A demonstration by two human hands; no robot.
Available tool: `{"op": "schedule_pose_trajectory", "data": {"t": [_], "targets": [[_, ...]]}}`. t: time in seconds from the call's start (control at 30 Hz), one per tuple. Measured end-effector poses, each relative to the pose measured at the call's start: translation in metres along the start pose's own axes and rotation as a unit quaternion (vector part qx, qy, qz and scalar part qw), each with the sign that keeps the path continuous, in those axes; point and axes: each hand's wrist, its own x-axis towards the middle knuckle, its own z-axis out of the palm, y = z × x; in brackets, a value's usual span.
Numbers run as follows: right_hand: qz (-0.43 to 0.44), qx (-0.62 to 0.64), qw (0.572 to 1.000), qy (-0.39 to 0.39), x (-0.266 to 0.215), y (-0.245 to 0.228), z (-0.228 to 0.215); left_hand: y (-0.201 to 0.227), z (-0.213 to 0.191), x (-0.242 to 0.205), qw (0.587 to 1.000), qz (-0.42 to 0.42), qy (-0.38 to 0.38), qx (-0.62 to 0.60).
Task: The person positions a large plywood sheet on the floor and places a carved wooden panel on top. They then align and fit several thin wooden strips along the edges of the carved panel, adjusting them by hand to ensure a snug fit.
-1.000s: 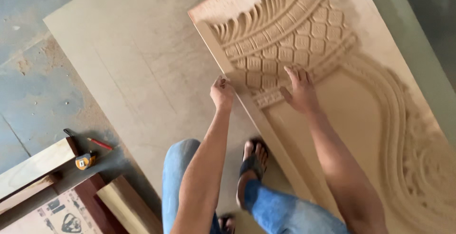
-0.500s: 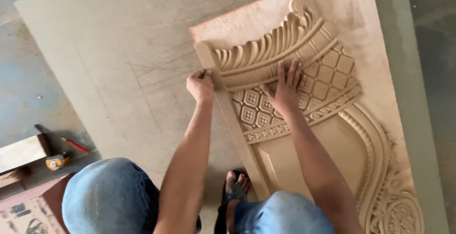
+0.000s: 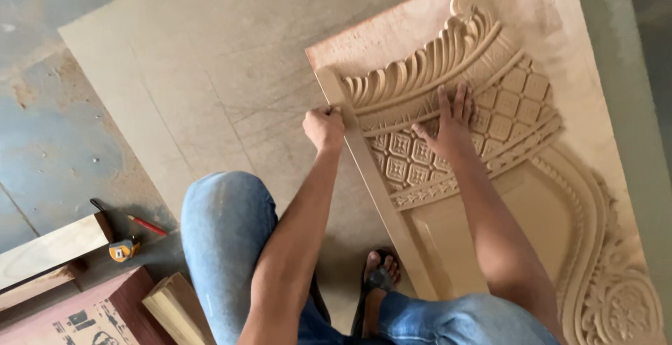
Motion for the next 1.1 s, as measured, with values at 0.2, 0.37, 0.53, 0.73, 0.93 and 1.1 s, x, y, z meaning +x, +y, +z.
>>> {"op": "schedule_pose_trajectory", "data": {"t": [0.2,0.37,0.53,0.73,0.93,1.1], "targets": [[0.012,-0.002,0.999,-0.031,0.008,-0.004,-0.004,0.005,-0.01,0.0,0.998,0.049,-0.004,0.024],[0.031,-0.015,0.998,-0.045,0.002,-0.004,-0.008,-0.005,0.008,-0.002,1.0,0.014,-0.005,0.009],[0.028,-0.016,0.999,-0.03,0.005,-0.008,-0.006,-0.005,0.031,0.006,0.997,0.052,0.043,-0.024],[0.06,-0.009,0.997,-0.046,0.009,-0.007,-0.003,0.011,0.025,0.007,0.996,0.001,0.054,-0.07],[0.066,-0.006,0.996,-0.052,0.011,-0.011,-0.007,0.037,0.008,-0.006,0.999,0.013,0.03,0.016],[0.089,-0.032,0.991,-0.09,0.016,-0.02,-0.016,0.043,0.012,-0.013,0.999,0.013,0.043,0.024]]}}
